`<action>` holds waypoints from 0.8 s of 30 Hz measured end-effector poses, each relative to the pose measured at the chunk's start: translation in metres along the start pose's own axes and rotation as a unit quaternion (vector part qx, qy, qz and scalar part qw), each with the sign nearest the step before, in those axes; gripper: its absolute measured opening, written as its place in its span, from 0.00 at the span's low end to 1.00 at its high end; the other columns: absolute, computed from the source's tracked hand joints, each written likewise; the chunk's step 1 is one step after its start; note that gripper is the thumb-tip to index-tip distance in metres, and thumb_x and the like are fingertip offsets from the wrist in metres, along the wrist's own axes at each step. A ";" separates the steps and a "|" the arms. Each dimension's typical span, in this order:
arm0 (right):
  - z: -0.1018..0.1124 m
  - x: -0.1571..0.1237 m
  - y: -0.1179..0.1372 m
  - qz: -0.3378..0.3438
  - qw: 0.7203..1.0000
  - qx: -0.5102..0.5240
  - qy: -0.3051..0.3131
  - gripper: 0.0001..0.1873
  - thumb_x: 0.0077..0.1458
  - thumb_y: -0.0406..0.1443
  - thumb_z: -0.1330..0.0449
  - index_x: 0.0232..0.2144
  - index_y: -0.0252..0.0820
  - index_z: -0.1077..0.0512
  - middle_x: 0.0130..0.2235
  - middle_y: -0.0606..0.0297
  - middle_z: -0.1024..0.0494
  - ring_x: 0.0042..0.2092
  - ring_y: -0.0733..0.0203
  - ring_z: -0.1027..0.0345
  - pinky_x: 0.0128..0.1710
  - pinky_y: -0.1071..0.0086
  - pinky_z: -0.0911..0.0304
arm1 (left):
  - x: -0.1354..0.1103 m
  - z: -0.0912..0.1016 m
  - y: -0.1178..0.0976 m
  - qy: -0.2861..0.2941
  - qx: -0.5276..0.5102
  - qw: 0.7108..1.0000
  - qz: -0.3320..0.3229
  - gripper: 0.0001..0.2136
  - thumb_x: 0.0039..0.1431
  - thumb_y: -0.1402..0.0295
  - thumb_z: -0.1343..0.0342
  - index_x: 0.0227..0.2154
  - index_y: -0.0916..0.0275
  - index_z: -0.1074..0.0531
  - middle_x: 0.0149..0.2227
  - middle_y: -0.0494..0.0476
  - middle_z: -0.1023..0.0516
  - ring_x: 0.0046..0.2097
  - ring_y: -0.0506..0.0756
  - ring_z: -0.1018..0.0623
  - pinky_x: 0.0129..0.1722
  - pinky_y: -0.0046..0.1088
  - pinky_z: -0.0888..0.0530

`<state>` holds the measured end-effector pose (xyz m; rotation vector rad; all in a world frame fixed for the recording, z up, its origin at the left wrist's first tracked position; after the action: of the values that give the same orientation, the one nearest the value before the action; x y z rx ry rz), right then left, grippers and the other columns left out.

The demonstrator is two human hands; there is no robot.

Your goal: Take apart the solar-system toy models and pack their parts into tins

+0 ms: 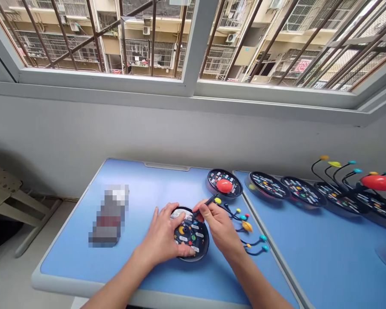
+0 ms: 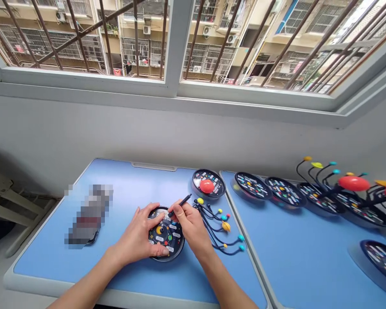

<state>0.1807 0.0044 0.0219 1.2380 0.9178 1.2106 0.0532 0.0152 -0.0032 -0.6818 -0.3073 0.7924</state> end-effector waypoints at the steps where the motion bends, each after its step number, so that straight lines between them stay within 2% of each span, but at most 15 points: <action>1: 0.000 -0.001 -0.008 -0.017 1.000 0.018 -0.002 0.22 0.51 0.52 0.45 0.24 0.39 0.28 0.22 0.67 0.33 0.26 0.65 0.41 0.26 0.72 0.43 | 0.000 -0.001 0.001 -0.003 -0.003 1.000 -0.002 0.39 0.34 0.54 0.34 0.53 0.60 0.35 0.61 0.68 0.45 0.62 0.70 0.46 0.58 0.59 0.52; 4: 0.002 -0.004 -0.022 -0.049 0.996 0.079 -0.001 0.21 0.48 0.51 0.42 0.24 0.38 0.28 0.23 0.67 0.31 0.25 0.66 0.41 0.27 0.72 0.44 | 0.000 -0.001 0.004 -0.018 -0.027 0.999 -0.011 0.40 0.36 0.53 0.35 0.55 0.61 0.37 0.63 0.69 0.49 0.63 0.70 0.51 0.58 0.57 0.52; 7: 0.006 -0.004 -0.025 -0.069 0.987 0.142 -0.012 0.20 0.46 0.50 0.39 0.23 0.38 0.28 0.23 0.67 0.31 0.25 0.67 0.40 0.27 0.73 0.44 | -0.005 0.007 0.005 -0.041 -0.060 0.997 -0.010 0.41 0.40 0.53 0.37 0.58 0.58 0.43 0.64 0.68 0.55 0.64 0.69 0.55 0.58 0.55 0.49; 9: 0.011 -0.002 -0.027 -0.082 0.980 0.177 -0.026 0.20 0.44 0.50 0.37 0.23 0.37 0.29 0.22 0.68 0.31 0.24 0.68 0.41 0.26 0.73 0.44 | -0.010 0.013 0.004 -0.040 -0.064 0.997 -0.014 0.46 0.38 0.51 0.36 0.60 0.56 0.49 0.65 0.68 0.58 0.64 0.70 0.57 0.57 0.56 0.48; 12: 0.019 -0.001 -0.030 -0.090 0.972 0.213 -0.050 0.18 0.41 0.47 0.35 0.24 0.39 0.32 0.23 0.69 0.30 0.24 0.69 0.41 0.26 0.74 0.45 | -0.019 0.011 0.003 -0.004 -0.044 0.999 -0.020 0.54 0.30 0.49 0.34 0.61 0.56 0.54 0.65 0.70 0.62 0.64 0.73 0.59 0.56 0.60 0.49; 15: 0.025 0.000 -0.033 -0.092 0.969 0.219 -0.061 0.18 0.41 0.46 0.35 0.25 0.41 0.36 0.24 0.70 0.28 0.23 0.68 0.41 0.25 0.73 0.45 | -0.023 0.002 0.006 0.008 -0.032 0.999 -0.021 0.52 0.30 0.51 0.33 0.61 0.56 0.50 0.65 0.70 0.63 0.63 0.74 0.57 0.56 0.59 0.47; 19: 0.029 0.002 -0.031 -0.065 0.978 0.190 -0.057 0.18 0.44 0.47 0.38 0.24 0.41 0.38 0.23 0.70 0.29 0.23 0.68 0.41 0.24 0.72 0.46 | -0.023 -0.008 0.009 -0.040 -0.050 0.997 -0.039 0.45 0.34 0.56 0.33 0.58 0.61 0.43 0.64 0.73 0.62 0.63 0.73 0.55 0.57 0.55 0.46; 22: 0.033 0.002 -0.026 -0.030 0.985 0.158 -0.058 0.16 0.49 0.47 0.41 0.23 0.41 0.38 0.24 0.69 0.29 0.25 0.67 0.40 0.26 0.71 0.44 | -0.024 -0.007 0.012 -0.068 -0.065 0.995 -0.038 0.42 0.34 0.59 0.32 0.55 0.61 0.39 0.64 0.72 0.63 0.63 0.74 0.55 0.56 0.55 0.44; 24: 0.032 0.001 -0.025 -0.024 0.986 0.159 -0.049 0.15 0.50 0.46 0.43 0.24 0.41 0.37 0.26 0.67 0.29 0.28 0.65 0.38 0.29 0.70 0.42 | -0.025 -0.002 0.012 -0.082 -0.079 0.993 -0.035 0.39 0.34 0.60 0.32 0.53 0.61 0.37 0.62 0.71 0.57 0.62 0.73 0.51 0.56 0.55 0.42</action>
<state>0.2157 0.0017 0.0025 1.5044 1.0899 0.9799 0.0311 0.0019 -0.0126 -0.7503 -0.5451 0.7634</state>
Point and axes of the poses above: each hand's wrist, its own x-axis towards the middle knuckle, its own z-axis out of the back of the hand, y = z × x, the point moved 8 cm from there along x, towards the middle knuckle
